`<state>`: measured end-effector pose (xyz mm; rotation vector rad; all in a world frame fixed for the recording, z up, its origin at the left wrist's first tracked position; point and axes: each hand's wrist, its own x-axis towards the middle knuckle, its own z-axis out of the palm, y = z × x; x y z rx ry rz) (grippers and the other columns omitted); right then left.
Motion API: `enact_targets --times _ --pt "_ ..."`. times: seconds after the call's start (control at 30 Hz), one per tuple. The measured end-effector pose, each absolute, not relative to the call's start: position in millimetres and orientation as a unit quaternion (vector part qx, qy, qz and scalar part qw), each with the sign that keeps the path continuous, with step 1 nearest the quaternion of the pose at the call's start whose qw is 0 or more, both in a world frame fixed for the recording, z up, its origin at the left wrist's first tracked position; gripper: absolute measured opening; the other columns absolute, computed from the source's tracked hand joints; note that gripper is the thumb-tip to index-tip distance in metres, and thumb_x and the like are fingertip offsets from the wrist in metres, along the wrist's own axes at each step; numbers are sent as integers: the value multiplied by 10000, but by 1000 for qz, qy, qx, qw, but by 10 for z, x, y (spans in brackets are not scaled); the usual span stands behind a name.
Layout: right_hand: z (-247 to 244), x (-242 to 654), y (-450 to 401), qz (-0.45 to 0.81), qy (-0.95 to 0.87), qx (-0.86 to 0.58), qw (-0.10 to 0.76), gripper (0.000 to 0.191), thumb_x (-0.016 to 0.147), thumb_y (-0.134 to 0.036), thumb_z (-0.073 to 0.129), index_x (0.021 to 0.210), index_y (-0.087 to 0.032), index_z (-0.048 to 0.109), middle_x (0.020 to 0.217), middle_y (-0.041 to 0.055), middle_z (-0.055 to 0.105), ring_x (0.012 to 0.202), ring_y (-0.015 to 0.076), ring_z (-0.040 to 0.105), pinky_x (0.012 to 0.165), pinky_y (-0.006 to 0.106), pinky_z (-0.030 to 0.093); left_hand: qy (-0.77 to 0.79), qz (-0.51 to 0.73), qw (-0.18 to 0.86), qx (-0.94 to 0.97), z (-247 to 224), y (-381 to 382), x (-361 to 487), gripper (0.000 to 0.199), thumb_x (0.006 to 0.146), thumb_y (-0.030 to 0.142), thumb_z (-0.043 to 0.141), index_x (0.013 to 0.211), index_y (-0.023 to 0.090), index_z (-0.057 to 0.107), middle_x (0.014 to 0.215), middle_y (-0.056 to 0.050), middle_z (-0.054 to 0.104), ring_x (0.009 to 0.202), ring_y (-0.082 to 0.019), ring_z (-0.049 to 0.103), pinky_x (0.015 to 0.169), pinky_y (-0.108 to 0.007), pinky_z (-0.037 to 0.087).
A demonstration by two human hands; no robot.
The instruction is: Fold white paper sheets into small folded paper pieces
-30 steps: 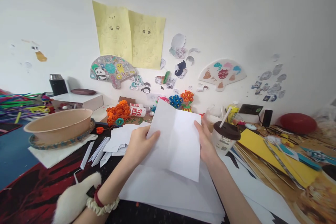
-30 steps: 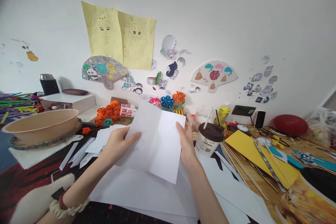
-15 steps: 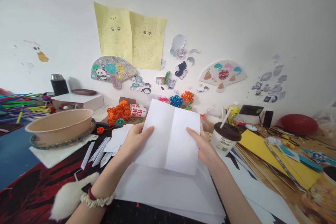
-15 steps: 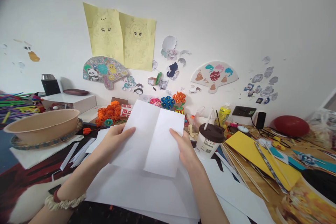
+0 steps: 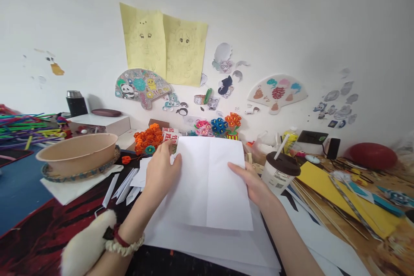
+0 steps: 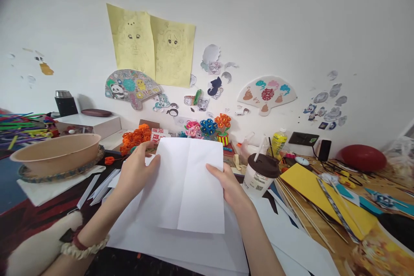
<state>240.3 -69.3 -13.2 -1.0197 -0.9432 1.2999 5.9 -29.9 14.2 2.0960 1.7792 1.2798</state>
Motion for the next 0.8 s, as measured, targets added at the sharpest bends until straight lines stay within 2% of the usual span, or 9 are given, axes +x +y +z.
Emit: enact_targets --times 0.1,0.2,0.3,0.43,0.53,0.63,0.7,0.8 --pt "-133 2394 -704 563 -409 -445 563 406 662 -346 754 1005 -164 637 927 80 720 764 243 681 642 315 531 545 408 -105 725 134 -354 122 466 820 245 457 1274 151 413 1345 -149 448 1196 -322 428 942 -455 362" --pt "-122 2381 -725 576 -419 -440 547 414 673 -349 745 1023 -166 622 905 76 722 731 238 680 611 305 519 506 377 -133 765 105 -382 175 455 847 237 433 1297 191 394 1380 -117 423 1239 -298 388 974 -449 322" --pt "-108 2374 -748 593 -437 -421 529 456 686 -338 736 1088 -177 593 928 78 716 733 238 680 598 297 510 475 353 -92 801 57 -379 205 425 867 265 415 1289 213 395 1343 -101 470 1228 -267 408 988 -444 295" --pt "-91 2378 -779 613 -464 -391 506 551 692 -307 732 1197 -209 535 991 77 699 769 240 675 617 300 508 478 332 6 813 21 -362 212 351 885 335 386 1206 217 467 1105 -82 615 1074 -245 523 950 -452 311" --pt "-63 2374 -805 622 -464 -391 495 586 701 -316 722 1237 -230 503 1018 72 687 781 239 670 650 319 509 483 333 71 807 38 -350 198 280 868 359 401 1043 216 565 972 -61 634 962 -234 554 877 -416 359" --pt "-19 2364 -823 629 -477 -381 481 635 711 -336 707 1288 -265 451 1035 51 674 796 223 661 667 311 501 478 313 129 811 60 -334 182 209 840 313 418 844 208 600 864 -40 626 831 -202 557 783 -354 393" --pt "-10 2367 -809 620 -497 -385 469 658 739 -351 675 1329 -299 390 1024 34 668 807 208 654 681 304 493 480 293 143 815 57 -324 179 194 826 282 420 770 204 589 811 -34 616 790 -194 543 747 -334 392" --pt "-80 2394 -727 538 -531 -455 470 655 768 -363 627 1353 -303 338 1032 37 646 866 202 634 735 313 481 478 278 114 825 28 -315 191 170 820 253 427 746 205 572 832 -33 624 858 -207 524 783 -349 365"
